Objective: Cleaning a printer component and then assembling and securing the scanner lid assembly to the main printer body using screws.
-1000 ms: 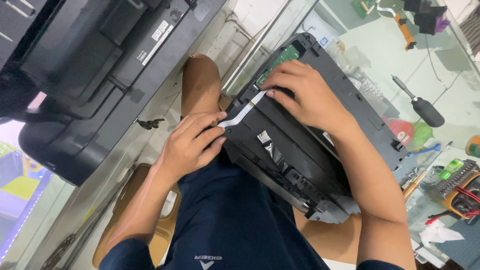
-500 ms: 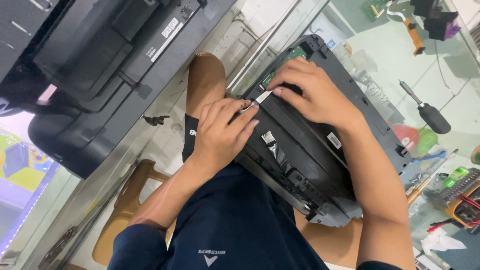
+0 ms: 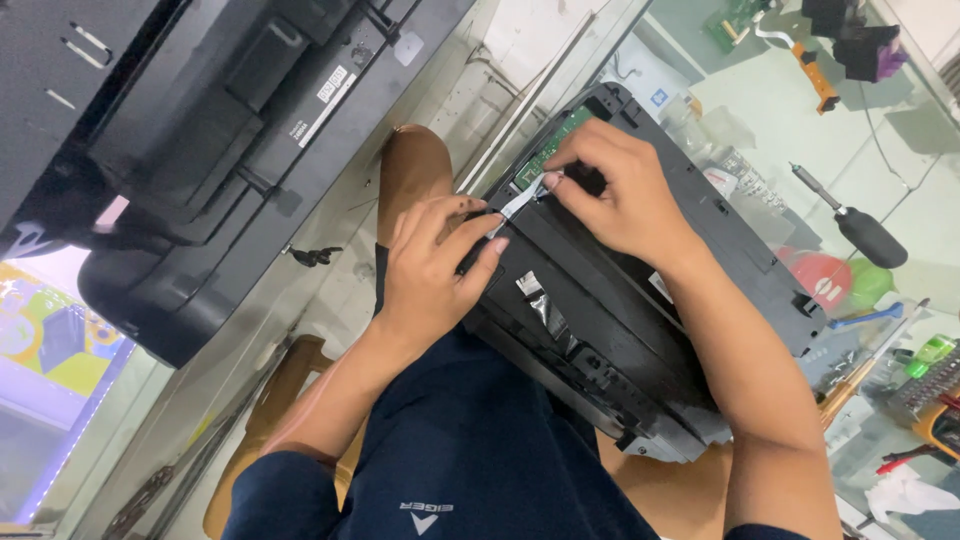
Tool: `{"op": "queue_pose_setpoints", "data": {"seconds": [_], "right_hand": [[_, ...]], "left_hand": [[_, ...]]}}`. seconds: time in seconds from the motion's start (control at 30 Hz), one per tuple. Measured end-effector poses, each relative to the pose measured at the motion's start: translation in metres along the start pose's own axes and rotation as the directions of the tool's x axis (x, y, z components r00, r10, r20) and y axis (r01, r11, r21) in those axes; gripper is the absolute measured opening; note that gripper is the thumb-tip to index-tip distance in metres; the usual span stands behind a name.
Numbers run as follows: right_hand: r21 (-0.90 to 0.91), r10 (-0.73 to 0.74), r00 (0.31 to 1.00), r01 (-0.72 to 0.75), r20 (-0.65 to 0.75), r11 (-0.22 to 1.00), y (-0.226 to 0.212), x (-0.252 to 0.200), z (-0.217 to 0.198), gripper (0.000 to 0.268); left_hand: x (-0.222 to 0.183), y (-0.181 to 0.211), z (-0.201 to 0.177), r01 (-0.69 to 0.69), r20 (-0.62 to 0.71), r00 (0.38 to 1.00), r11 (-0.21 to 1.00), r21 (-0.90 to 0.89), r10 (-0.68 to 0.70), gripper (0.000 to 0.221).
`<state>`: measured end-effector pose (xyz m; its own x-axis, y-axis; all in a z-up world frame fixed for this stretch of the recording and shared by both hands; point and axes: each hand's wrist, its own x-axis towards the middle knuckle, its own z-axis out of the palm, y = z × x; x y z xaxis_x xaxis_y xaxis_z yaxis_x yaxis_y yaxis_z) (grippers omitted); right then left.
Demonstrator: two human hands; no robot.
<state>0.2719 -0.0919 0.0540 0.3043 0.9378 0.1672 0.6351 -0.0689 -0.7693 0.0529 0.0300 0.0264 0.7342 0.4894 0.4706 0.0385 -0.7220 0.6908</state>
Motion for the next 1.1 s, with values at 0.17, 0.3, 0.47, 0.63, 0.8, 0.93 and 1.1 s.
{"op": "queue_pose_setpoints", "data": {"seconds": [0.17, 0.3, 0.47, 0.63, 0.8, 0.93, 1.1], "right_hand": [[0.057, 0.191, 0.966, -0.183, -0.175, 0.981, -0.004, -0.007, 0.004, 0.008], [0.249, 0.313, 0.936, -0.267, -0.164, 0.931, -0.006, -0.006, 0.007, 0.011], [0.459, 0.401, 0.916, -0.359, 0.006, 0.813, -0.015, 0.003, 0.010, 0.012], [0.459, 0.444, 0.893, -0.426, 0.073, 0.780, -0.011, 0.012, 0.009, 0.011], [0.391, 0.354, 0.925, -0.378, 0.137, 0.839, -0.031, 0.026, 0.002, 0.017], [0.318, 0.321, 0.922, -0.378, 0.219, 0.869, -0.037, 0.030, -0.006, 0.011], [0.217, 0.173, 0.971, -0.206, 0.162, 0.954, -0.034, 0.030, -0.003, 0.028]], "left_hand": [[0.022, 0.008, -0.008, 0.097, 0.016, 0.995, 0.985, -0.142, -0.095, 0.025], [0.042, 0.013, -0.001, 0.144, 0.070, 0.989, 0.955, -0.261, -0.130, 0.038], [0.054, 0.013, -0.008, 0.162, 0.078, 0.986, 0.940, -0.302, -0.145, 0.042], [0.050, 0.003, -0.011, 0.240, 0.103, 0.971, 0.911, -0.335, -0.218, 0.043], [0.053, -0.005, -0.005, 0.335, 0.197, 0.941, 0.835, -0.437, -0.274, 0.048], [0.056, -0.014, 0.001, 0.376, 0.206, 0.926, 0.782, -0.496, -0.315, 0.049], [0.065, -0.014, -0.001, 0.410, 0.232, 0.911, 0.675, -0.613, -0.342, 0.044]]}}
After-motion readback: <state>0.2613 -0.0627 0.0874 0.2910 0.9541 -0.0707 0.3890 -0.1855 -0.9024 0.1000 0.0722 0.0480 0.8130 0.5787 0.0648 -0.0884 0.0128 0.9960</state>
